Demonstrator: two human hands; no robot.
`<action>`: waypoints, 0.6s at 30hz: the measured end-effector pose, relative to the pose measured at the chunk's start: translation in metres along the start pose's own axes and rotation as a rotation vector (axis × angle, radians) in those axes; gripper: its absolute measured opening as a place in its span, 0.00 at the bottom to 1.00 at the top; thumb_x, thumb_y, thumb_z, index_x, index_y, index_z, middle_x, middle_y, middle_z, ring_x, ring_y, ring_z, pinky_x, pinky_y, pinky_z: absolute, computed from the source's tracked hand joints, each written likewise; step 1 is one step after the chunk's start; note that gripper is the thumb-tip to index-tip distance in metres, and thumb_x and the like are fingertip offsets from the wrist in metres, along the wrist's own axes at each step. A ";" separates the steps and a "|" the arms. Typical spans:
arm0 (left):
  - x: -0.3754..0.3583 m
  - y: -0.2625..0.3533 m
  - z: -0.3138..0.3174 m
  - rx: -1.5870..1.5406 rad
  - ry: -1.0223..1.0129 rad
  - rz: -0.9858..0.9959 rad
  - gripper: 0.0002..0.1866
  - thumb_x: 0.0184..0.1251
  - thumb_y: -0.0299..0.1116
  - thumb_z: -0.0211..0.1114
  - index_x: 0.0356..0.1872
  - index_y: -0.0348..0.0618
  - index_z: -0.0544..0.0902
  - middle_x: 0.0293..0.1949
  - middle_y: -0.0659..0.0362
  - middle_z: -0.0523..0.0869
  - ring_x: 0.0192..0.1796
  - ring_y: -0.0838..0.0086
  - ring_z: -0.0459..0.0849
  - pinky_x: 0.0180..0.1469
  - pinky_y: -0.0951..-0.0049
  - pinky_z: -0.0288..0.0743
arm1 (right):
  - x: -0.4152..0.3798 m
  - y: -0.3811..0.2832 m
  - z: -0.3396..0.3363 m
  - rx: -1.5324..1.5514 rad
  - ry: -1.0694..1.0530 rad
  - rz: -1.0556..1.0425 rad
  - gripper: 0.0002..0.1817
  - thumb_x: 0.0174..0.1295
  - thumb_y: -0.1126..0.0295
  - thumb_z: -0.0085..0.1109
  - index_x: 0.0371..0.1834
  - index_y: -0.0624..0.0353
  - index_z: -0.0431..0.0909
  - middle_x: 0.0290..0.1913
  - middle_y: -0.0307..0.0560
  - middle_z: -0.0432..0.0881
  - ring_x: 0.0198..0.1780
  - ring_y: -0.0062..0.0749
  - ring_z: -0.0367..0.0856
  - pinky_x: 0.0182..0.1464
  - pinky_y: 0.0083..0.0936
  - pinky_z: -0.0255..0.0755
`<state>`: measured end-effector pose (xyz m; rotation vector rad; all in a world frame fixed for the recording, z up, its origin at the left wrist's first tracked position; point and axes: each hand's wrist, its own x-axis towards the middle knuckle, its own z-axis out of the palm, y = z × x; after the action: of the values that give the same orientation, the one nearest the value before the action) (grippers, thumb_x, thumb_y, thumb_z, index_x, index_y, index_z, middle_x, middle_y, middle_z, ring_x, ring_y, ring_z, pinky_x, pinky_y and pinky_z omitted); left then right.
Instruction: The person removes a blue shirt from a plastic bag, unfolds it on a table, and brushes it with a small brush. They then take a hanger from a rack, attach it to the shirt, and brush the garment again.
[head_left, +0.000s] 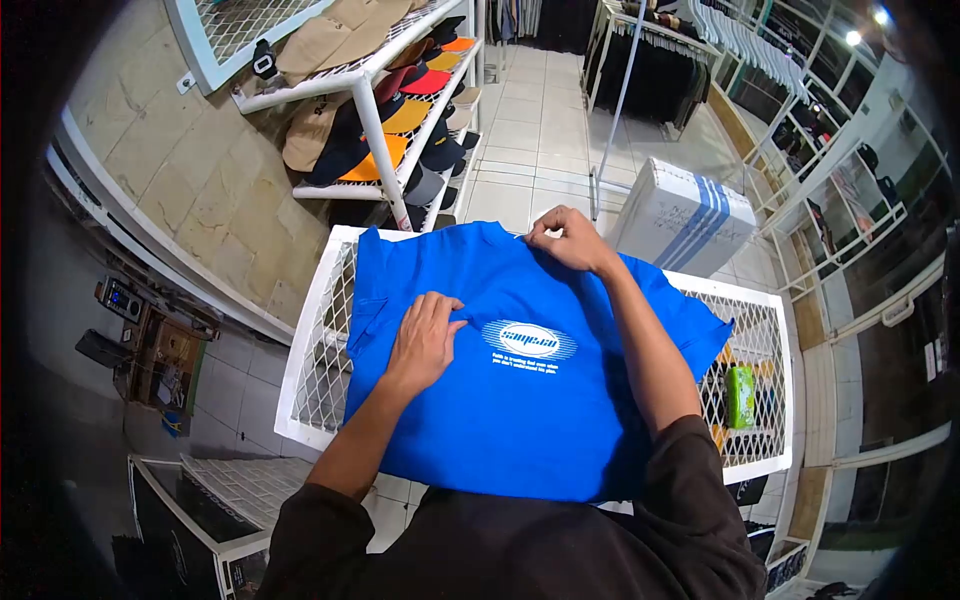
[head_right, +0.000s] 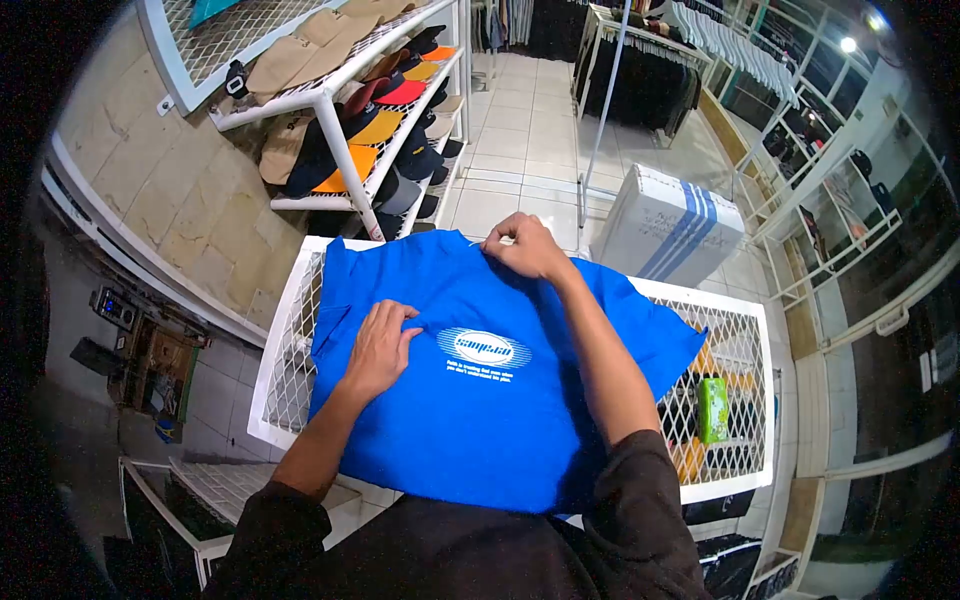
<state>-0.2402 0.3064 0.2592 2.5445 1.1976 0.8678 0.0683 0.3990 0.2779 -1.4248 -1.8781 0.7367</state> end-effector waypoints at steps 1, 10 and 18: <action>0.001 0.003 -0.003 0.005 0.035 0.001 0.16 0.64 0.28 0.71 0.51 0.37 0.80 0.48 0.49 0.81 0.52 0.53 0.79 0.56 0.58 0.73 | 0.004 -0.002 -0.004 -0.090 0.030 -0.079 0.11 0.60 0.60 0.67 0.34 0.55 0.92 0.40 0.53 0.89 0.49 0.43 0.85 0.53 0.36 0.78; -0.008 0.025 0.010 -0.041 -0.045 0.244 0.16 0.64 0.37 0.74 0.48 0.42 0.85 0.45 0.53 0.82 0.50 0.57 0.81 0.52 0.59 0.75 | 0.016 -0.100 -0.070 0.048 0.453 -0.170 0.14 0.75 0.64 0.58 0.43 0.66 0.83 0.32 0.49 0.88 0.35 0.29 0.86 0.42 0.28 0.78; -0.006 0.055 -0.025 -0.056 0.069 0.358 0.13 0.65 0.37 0.73 0.44 0.41 0.86 0.42 0.54 0.83 0.48 0.58 0.82 0.52 0.60 0.75 | -0.035 -0.192 -0.083 -0.024 0.874 -0.530 0.09 0.73 0.68 0.63 0.41 0.64 0.84 0.29 0.47 0.84 0.28 0.23 0.80 0.33 0.23 0.72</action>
<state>-0.2227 0.2639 0.2994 2.7476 0.7291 1.0524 0.0249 0.3211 0.4704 -0.9406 -1.4290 -0.1676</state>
